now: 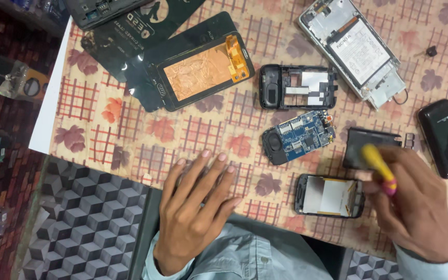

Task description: The person disassembles a Nokia mobile phone, removes the battery and back cover, and cleans the internal components with a brush. They then reassemble the phone by placing the motherboard and battery back into the casing and securing the back cover.

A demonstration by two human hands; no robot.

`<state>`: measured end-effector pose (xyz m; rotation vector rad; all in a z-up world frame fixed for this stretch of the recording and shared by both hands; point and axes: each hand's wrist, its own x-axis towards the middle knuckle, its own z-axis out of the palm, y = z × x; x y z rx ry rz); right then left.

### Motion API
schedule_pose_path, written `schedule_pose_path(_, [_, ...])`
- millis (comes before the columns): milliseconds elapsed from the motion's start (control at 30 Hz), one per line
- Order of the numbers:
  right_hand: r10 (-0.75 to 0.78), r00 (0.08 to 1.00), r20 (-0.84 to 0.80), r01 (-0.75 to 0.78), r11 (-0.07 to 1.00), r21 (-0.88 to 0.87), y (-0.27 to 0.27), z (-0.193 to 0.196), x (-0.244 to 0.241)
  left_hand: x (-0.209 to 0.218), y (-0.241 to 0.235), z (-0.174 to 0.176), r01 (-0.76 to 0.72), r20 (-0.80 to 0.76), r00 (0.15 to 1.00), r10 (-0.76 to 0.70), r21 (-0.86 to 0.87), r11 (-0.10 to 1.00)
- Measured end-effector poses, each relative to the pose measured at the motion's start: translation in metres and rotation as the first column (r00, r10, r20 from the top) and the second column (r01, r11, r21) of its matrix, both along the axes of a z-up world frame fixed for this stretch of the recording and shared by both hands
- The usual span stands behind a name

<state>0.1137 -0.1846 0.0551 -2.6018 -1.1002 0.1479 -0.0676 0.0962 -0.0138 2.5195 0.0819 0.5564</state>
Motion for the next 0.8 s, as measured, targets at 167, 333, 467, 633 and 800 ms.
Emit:
schedule_pose_path(167, [0.468,0.882,0.060,-0.472,0.878,0.078,0.045,0.002,0.024,0.008,0.002,-0.001,-0.018,0.017,1.000,0.018,0.014,1.000])
schedule_pose_path(333, [0.543,0.840,0.004,-0.543,0.839,0.024,0.080,0.001,0.041,0.011,0.008,-0.002,-0.061,0.029,0.998,0.060,0.034,0.998])
schedule_pose_path(467, [0.563,0.826,-0.007,-0.563,0.826,0.005,0.090,-0.007,0.048,0.011,0.010,-0.008,-0.065,0.045,0.997,0.063,0.044,0.997])
schedule_pose_path(633, [0.584,0.812,0.026,-0.583,0.812,-0.034,0.086,-0.013,0.052,0.011,0.009,-0.016,-0.084,0.045,0.996,0.083,0.028,0.996])
schedule_pose_path(800, [0.576,0.817,0.029,-0.576,0.812,0.095,0.078,-0.015,0.057,0.010,0.010,-0.019,-0.089,0.056,0.995,0.087,0.032,0.996])
